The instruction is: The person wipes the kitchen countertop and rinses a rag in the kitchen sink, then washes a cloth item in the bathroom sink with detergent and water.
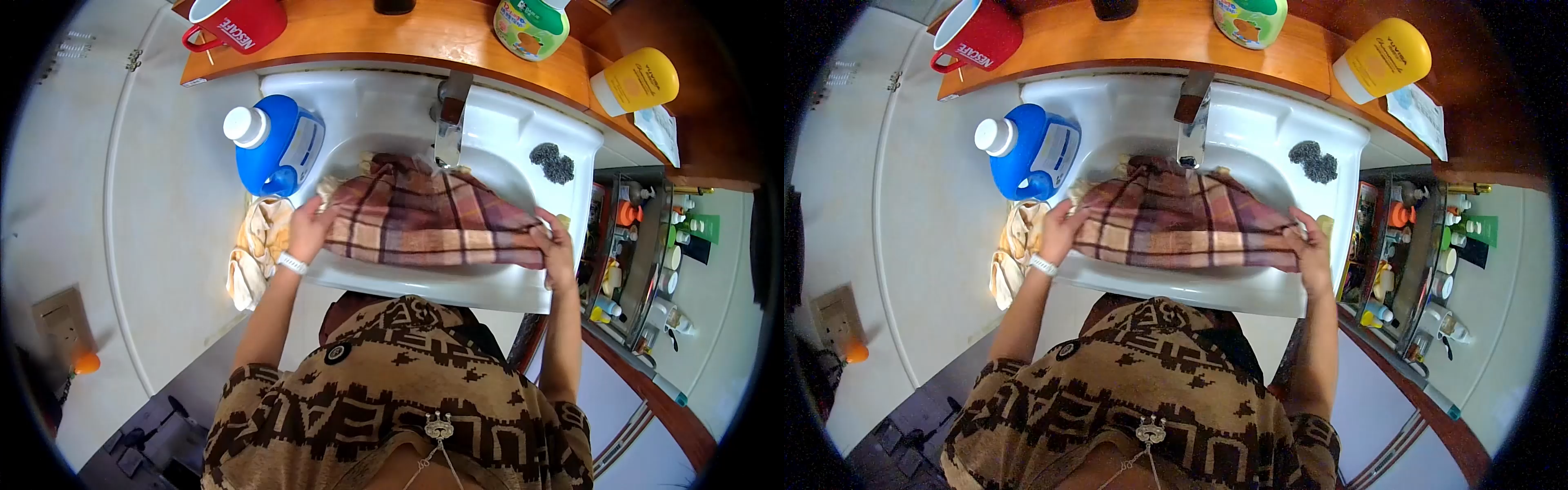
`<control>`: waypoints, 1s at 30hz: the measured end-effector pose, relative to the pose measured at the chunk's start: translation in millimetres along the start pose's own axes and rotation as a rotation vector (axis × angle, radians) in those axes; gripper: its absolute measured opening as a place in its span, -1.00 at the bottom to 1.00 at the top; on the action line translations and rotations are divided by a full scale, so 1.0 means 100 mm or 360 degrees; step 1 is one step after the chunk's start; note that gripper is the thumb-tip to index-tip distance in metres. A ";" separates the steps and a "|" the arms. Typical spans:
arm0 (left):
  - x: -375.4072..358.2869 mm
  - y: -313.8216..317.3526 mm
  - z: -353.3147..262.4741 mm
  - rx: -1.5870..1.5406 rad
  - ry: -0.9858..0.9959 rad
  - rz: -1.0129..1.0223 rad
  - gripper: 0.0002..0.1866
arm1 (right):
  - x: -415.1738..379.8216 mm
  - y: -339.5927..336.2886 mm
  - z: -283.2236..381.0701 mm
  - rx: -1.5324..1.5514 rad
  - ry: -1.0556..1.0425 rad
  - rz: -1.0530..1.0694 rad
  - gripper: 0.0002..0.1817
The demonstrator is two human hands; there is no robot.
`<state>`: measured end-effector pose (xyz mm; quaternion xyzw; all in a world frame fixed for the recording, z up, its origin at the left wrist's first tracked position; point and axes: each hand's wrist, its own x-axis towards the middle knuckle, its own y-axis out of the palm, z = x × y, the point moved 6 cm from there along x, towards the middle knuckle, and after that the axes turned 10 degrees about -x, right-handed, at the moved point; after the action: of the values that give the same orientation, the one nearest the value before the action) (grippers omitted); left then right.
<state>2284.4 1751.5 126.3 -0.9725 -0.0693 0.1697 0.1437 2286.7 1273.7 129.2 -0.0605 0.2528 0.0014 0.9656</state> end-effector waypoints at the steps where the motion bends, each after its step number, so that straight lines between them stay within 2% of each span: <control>1: -0.05 -0.15 -0.09 0.0012 -0.0096 -0.0067 -0.75 | -0.08 -0.10 0.13 -0.0048 0.0040 -0.0003 -0.55; 2: -0.09 -0.23 -0.18 0.0015 -0.0090 -0.0062 -0.75 | -0.13 -0.19 0.23 -0.0094 -0.0011 -0.0036 -0.61; 4: -0.15 -0.43 -0.45 -0.0081 0.0142 -0.0272 -0.74 | -0.20 -0.28 0.43 -0.0088 -0.0016 -0.0096 -0.70; 7: -0.11 -0.41 -0.83 -0.0232 0.0231 -0.0436 -0.79 | -0.13 -0.25 0.73 0.0058 -0.0001 -0.0013 -0.62; 8: -0.02 -0.37 -0.89 0.0065 0.0305 -0.0424 -0.67 | -0.03 -0.23 0.72 0.0142 -0.0050 -0.0075 -0.58; 9: 0.00 -0.27 -0.92 0.0066 0.0305 -0.0423 -0.67 | 0.12 -0.30 0.63 -0.0293 -0.0100 -0.0318 -0.52; 11: -0.02 0.09 -1.17 0.1375 0.0608 -0.0606 -0.45 | 0.23 -0.18 0.73 -0.2041 -0.0581 -0.0770 -0.47; 12: 0.03 0.26 -1.08 0.1311 0.0700 -0.0448 -0.34 | 0.19 0.05 0.82 -0.2079 -0.0623 -0.0858 -0.47; 13: 0.07 0.44 -0.91 0.1247 0.0785 -0.0287 -0.23 | 0.24 0.24 0.79 -0.1938 -0.0706 -0.0737 -0.48; 15: 0.15 0.93 -0.56 0.1507 0.0625 0.0046 -0.22 | 0.39 0.66 0.56 -0.1966 -0.0977 -0.0580 -0.45; 16: 0.19 1.06 -0.41 0.1507 0.0616 0.0043 -0.22 | 0.47 0.89 0.47 -0.2172 -0.1004 -0.0429 -0.38; 18: 0.30 1.38 -0.07 0.1600 0.0690 0.0378 -0.26 | 0.60 1.21 0.18 -0.2487 -0.0832 -0.0255 -0.29; 19: 0.36 1.41 0.06 0.1599 0.0690 0.0372 -0.26 | 0.68 1.31 0.06 -0.2571 -0.0767 -0.0176 -0.27; 22: 0.54 1.52 0.48 0.1755 0.0266 0.0779 -0.22 | 0.92 1.44 -0.32 -0.2645 -0.0558 -0.0019 -0.25; 25: 0.66 1.58 0.67 0.1820 0.0132 0.0880 -0.20 | 1.08 1.48 -0.70 -0.2826 -0.0441 0.0134 -0.20; 26: 0.70 1.62 0.76 0.1845 0.0028 0.0945 -0.18 | 1.10 1.49 -0.76 -0.2839 -0.0538 0.0033 -0.16; 30: 0.79 1.73 0.83 0.1917 -0.0093 0.0943 -0.16 | 1.23 1.55 -0.92 -0.2790 -0.0473 -0.0066 -0.07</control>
<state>2344.0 1623.1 -25.2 -0.6953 0.3034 0.2373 0.6067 2343.8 1413.5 -28.9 -0.7817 0.0318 0.1847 0.5948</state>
